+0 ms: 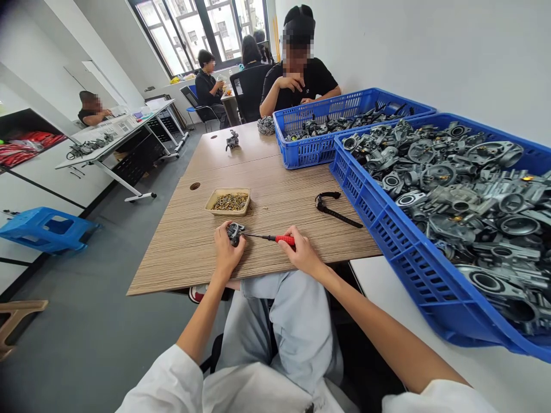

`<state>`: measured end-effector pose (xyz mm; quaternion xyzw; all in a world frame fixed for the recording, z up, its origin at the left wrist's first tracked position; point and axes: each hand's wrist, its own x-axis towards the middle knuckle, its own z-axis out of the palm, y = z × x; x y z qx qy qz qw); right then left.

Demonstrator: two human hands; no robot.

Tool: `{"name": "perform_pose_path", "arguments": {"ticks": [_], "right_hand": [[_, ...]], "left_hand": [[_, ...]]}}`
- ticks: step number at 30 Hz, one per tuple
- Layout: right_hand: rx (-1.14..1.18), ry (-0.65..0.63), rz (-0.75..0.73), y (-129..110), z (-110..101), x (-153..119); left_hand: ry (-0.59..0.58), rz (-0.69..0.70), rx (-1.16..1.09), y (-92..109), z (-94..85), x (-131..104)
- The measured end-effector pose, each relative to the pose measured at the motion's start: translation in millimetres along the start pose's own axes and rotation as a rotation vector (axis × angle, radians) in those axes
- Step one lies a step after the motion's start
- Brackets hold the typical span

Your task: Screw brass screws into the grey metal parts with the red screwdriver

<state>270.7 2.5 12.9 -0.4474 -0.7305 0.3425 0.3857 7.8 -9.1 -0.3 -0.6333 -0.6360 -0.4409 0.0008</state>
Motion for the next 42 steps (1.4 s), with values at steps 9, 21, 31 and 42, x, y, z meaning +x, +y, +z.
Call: {"name": "perform_pose_path", "arguments": {"ticks": [9,21,31,42], "right_hand": [[0.014,-0.017,-0.005,-0.3,0.1,-0.2],[0.019,-0.018,0.012,2.3,-0.2,0.1],[-0.011,0.021,0.019,-0.8,0.6,1.1],[0.023,-0.040,-0.004,1.7,-0.9,-1.2]], "left_hand": [[0.002,0.009,0.001,-0.2,0.1,-0.2],[-0.005,0.000,-0.002,-0.8,0.3,-0.1],[-0.011,0.012,-0.008,-0.2,-0.4,-0.7],[-0.019,0.004,-0.004,0.8,-1.2,0.2]]}}
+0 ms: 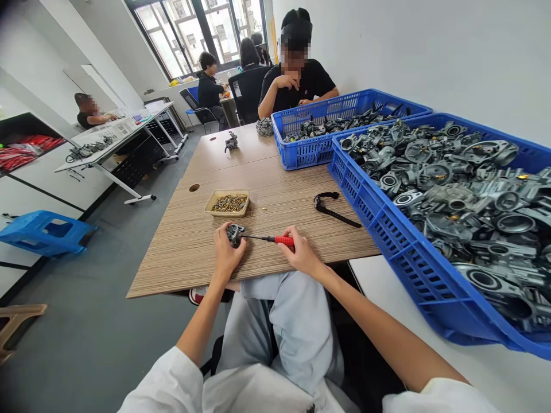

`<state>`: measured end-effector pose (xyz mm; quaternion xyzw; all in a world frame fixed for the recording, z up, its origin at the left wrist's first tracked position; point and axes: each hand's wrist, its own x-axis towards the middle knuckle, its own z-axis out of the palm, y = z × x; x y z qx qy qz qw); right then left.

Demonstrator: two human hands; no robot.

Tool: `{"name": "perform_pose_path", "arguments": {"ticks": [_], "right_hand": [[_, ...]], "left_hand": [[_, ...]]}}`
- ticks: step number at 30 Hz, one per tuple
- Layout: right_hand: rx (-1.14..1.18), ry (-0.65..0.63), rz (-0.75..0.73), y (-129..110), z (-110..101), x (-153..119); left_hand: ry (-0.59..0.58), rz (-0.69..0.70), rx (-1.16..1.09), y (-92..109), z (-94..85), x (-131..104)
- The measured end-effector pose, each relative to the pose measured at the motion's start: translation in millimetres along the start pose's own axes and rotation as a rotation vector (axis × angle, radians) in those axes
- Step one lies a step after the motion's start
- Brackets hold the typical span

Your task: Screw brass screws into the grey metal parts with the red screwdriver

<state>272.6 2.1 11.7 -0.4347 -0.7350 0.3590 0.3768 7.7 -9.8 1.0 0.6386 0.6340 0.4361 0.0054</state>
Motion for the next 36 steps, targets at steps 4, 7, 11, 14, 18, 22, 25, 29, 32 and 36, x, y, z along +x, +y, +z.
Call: {"name": "perform_pose_path", "arguments": {"ticks": [4,7,11,14,18,22,25,29,32,36], "right_hand": [[-0.014,0.021,0.000,1.9,0.9,0.7],[-0.032,0.033,0.001,1.4,1.3,1.1],[-0.034,0.033,0.011,-1.3,1.3,1.0],[-0.004,0.009,0.010,-2.9,1.2,0.2],[0.026,-0.027,0.010,-3.6,0.6,-0.8],[0.014,-0.017,0.000,-4.0,0.3,-0.9],[-0.004,-0.003,-0.010,-4.1,0.6,-0.9],[-0.028,0.019,-0.021,-2.1,1.6,-0.8],[-0.050,0.041,-0.028,1.0,2.7,0.0],[-0.054,0.027,-0.016,3.0,3.6,1.3]], "left_hand": [[0.013,0.005,-0.002,-1.0,0.9,-0.3],[0.013,0.002,0.000,-0.6,0.8,-0.3],[0.010,-0.005,0.004,-0.5,0.9,-0.4],[0.010,-0.003,0.004,-1.2,1.4,-0.8],[0.008,0.002,0.004,-1.6,1.5,-1.1],[0.012,0.000,0.010,-1.4,1.4,-0.9],[0.008,-0.003,0.008,-1.3,1.6,-1.0],[0.016,-0.003,0.005,-2.2,2.3,-1.2],[0.022,-0.002,0.004,-3.0,2.8,-1.2],[0.020,-0.004,0.005,-3.1,2.7,-1.2]]}}
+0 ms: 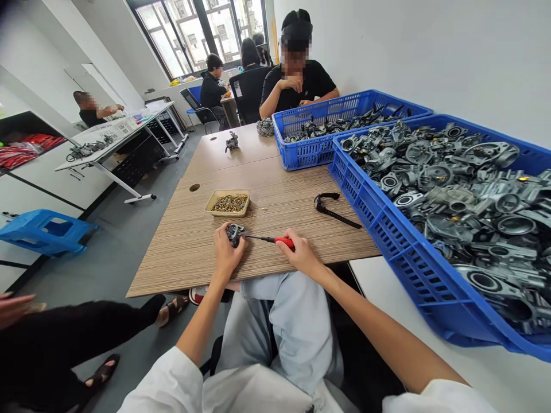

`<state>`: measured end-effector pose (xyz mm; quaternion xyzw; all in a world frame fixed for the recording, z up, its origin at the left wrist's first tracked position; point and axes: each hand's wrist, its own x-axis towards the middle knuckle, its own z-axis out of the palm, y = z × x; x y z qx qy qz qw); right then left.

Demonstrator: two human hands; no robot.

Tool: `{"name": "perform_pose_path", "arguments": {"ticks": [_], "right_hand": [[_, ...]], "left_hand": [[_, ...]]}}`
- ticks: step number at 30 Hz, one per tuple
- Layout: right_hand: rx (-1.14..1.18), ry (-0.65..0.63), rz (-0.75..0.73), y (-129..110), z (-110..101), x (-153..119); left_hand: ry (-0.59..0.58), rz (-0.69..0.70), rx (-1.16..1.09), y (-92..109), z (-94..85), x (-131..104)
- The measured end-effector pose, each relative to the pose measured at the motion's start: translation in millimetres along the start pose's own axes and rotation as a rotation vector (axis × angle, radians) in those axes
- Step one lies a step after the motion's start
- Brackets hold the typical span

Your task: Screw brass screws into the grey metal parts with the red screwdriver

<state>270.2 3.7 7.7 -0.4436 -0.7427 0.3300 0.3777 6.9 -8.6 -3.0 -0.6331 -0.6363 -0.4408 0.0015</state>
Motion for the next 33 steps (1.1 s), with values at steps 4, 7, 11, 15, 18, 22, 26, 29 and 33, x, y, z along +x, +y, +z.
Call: {"name": "perform_pose_path", "arguments": {"ticks": [4,7,11,15,18,22,26,29,33], "right_hand": [[0.012,-0.009,-0.006,-1.9,-0.6,-0.2],[0.029,-0.032,0.000,-3.4,-1.5,-1.5],[0.042,-0.024,-0.003,-2.9,-1.7,-2.3],[0.025,-0.006,-0.001,-0.5,-0.7,-0.7],[0.019,0.001,0.007,-0.1,0.1,0.7],[0.024,-0.013,0.000,-2.5,-0.6,0.5],[0.042,-0.058,0.000,-2.9,-1.8,-1.4],[0.042,-0.063,-0.002,-0.4,-1.5,-1.9],[0.013,-0.040,0.004,2.5,-0.7,-0.7]], "left_hand": [[-0.002,0.003,0.011,0.8,-0.4,0.1],[-0.001,0.006,0.016,1.3,-0.6,0.1],[0.004,0.009,0.012,1.5,-0.6,-0.3],[0.004,0.006,0.006,1.2,-0.5,-0.4],[0.001,0.007,0.003,0.9,-0.5,-0.2],[-0.001,0.003,0.012,0.9,-0.5,0.0],[0.008,0.009,0.008,1.2,-0.8,-0.1],[0.010,0.012,0.008,0.9,-0.8,-0.2],[0.014,0.011,0.016,-0.1,-0.4,-0.1]]}}
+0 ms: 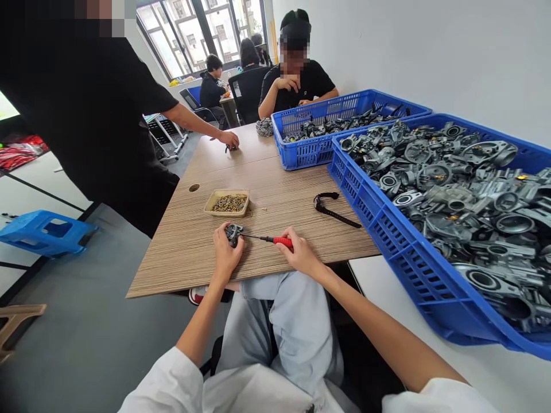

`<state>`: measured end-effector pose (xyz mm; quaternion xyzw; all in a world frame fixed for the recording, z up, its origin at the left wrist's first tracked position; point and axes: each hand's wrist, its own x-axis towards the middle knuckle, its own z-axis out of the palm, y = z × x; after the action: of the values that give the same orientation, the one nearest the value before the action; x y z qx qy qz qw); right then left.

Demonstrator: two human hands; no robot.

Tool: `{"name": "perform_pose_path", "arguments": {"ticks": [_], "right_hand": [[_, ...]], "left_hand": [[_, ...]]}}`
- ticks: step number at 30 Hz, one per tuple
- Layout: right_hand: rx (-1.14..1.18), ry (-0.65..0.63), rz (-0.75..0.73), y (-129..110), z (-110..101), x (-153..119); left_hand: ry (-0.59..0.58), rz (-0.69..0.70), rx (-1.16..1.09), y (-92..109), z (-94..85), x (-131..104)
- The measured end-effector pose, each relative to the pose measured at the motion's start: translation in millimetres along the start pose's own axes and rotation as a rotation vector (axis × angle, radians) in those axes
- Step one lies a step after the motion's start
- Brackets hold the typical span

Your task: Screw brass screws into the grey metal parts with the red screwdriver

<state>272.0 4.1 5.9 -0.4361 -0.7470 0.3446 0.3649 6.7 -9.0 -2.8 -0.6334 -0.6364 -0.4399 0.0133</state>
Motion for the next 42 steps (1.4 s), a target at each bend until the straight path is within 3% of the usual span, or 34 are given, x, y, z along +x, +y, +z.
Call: {"name": "perform_pose_path", "arguments": {"ticks": [42], "right_hand": [[0.018,-0.012,0.005,-6.7,-1.5,1.0]], "left_hand": [[0.003,-0.011,-0.016,-1.2,1.3,0.3]]}}
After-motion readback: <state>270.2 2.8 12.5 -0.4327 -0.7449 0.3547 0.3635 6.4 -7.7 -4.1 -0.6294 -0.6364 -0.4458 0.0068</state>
